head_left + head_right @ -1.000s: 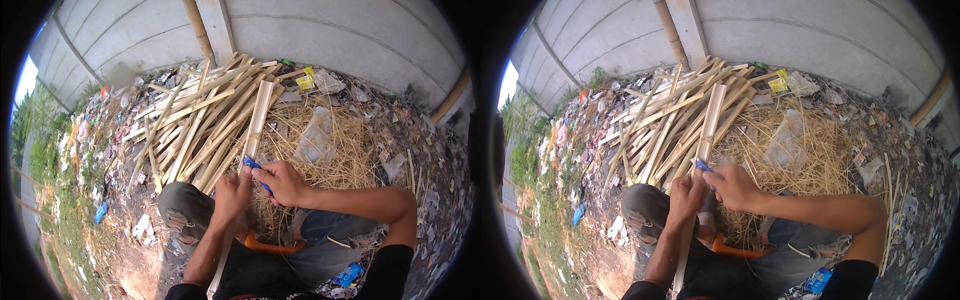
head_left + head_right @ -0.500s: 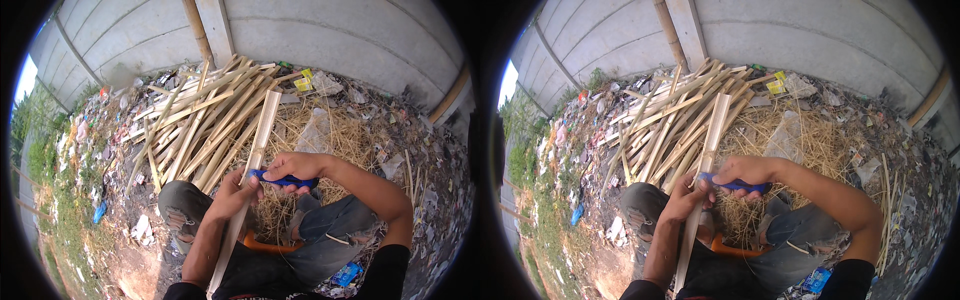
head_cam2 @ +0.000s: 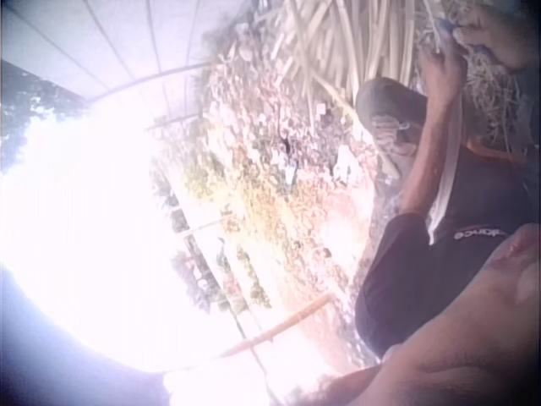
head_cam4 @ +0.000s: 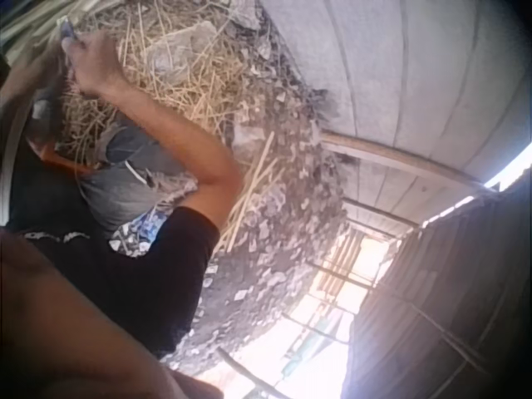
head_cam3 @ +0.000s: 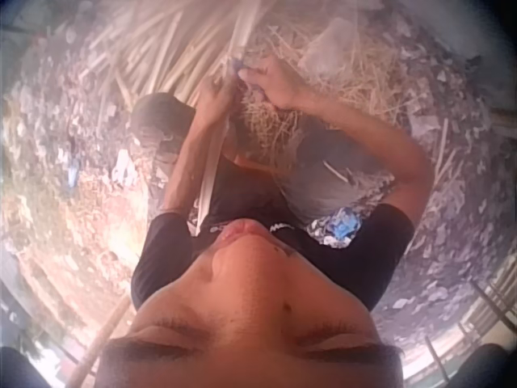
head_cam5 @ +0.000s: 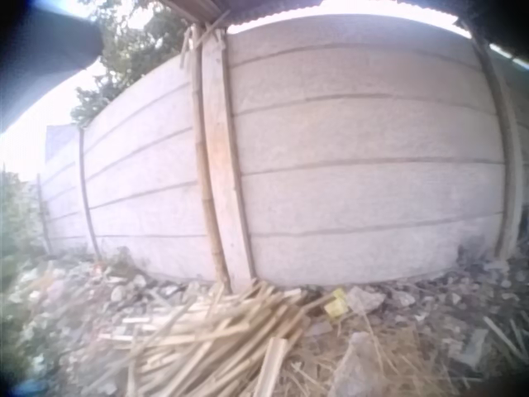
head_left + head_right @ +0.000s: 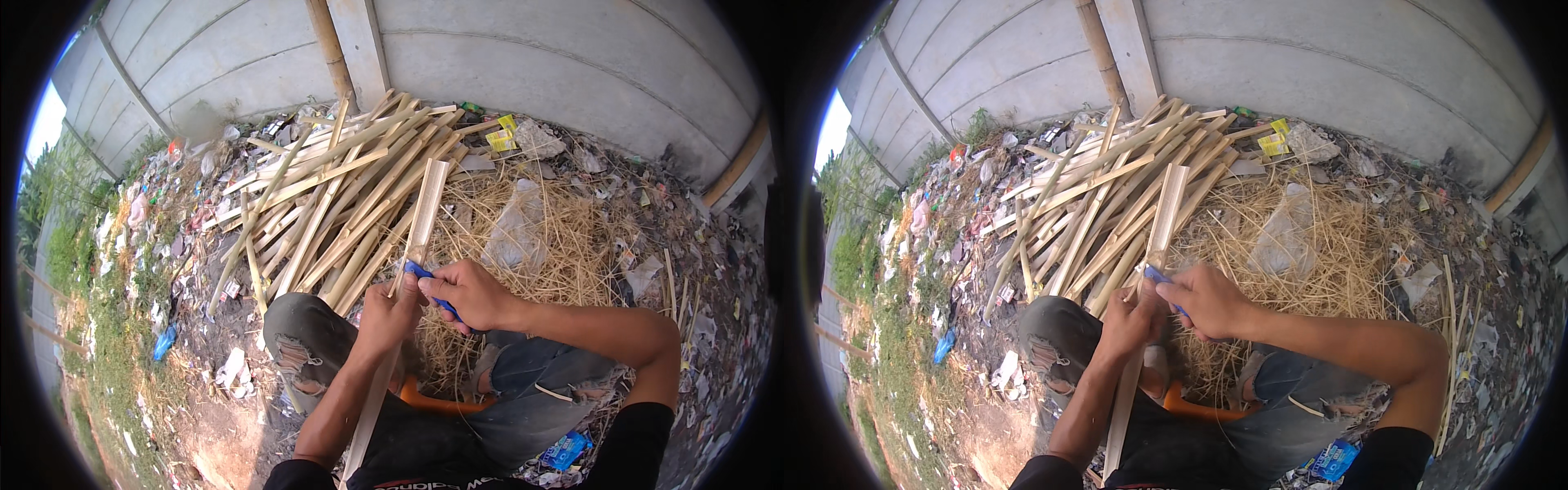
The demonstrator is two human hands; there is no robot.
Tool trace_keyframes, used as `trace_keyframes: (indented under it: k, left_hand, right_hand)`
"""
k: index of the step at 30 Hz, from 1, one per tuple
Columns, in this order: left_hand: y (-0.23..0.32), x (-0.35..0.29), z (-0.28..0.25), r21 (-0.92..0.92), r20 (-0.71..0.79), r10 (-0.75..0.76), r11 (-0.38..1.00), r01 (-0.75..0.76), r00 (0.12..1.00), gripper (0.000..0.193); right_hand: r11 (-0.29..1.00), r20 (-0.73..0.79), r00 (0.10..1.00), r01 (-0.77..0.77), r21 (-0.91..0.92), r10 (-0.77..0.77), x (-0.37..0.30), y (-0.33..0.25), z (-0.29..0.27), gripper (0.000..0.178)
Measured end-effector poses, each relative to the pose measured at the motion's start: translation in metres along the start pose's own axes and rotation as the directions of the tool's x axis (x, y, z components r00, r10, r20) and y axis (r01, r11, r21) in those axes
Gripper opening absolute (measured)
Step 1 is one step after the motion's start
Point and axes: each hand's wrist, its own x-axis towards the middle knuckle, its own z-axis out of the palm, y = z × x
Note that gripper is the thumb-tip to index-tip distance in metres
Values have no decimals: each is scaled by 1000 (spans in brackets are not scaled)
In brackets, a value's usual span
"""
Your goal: The person sits on the ground and uses a blue utility knife to shave thin strips from a long bamboo stick. They hold the stick with their left hand and scrape the surface with the knife in their right hand, creating a pile of bamboo shavings.
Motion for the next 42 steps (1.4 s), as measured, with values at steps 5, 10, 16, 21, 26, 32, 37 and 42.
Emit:
trace_keyframes:
  k: [5, 10, 16, 21, 26, 32, 37, 42]
  left_hand:
    - [-2, -3, -6, -154, 84, 2, 988, 11, 996, 43]
    - [0, -1, -6, -248, 135, 153, 962, -116, 979, 38]
    - [-17, 5, -4, 7, 30, 151, 988, -152, 988, 43]
    - [-8, 5, 0, 70, -59, 35, 997, -31, 998, 48]
    - [-2, 0, -4, -165, 125, 42, 986, -20, 991, 44]
    - [0, -4, -6, -79, 202, 114, 992, -99, 973, 33]
    - [-15, -4, 7, -82, 268, 245, 969, -231, 932, 24]
    - [-5, -9, 8, -161, 326, 212, 973, -167, 921, 31]
  right_hand:
    - [985, 228, 971, -100, 143, 65, 10, 3, -17, 39]
    - [962, 386, 901, -254, 97, 199, 11, -17, -40, 43]
    - [952, 32, 997, -62, -299, 75, 0, -27, -14, 47]
    - [788, -60, 948, 223, -574, -312, 0, -17, -4, 38]
    - [724, -59, 888, 333, -604, -457, 2, -17, -15, 36]
    - [669, -172, 816, 310, -676, -552, -6, -42, -25, 33]
    - [494, -20, 732, 440, -750, -681, 21, -4, -22, 27]
    - [825, -173, 853, 396, -402, -493, 18, -15, -35, 29]
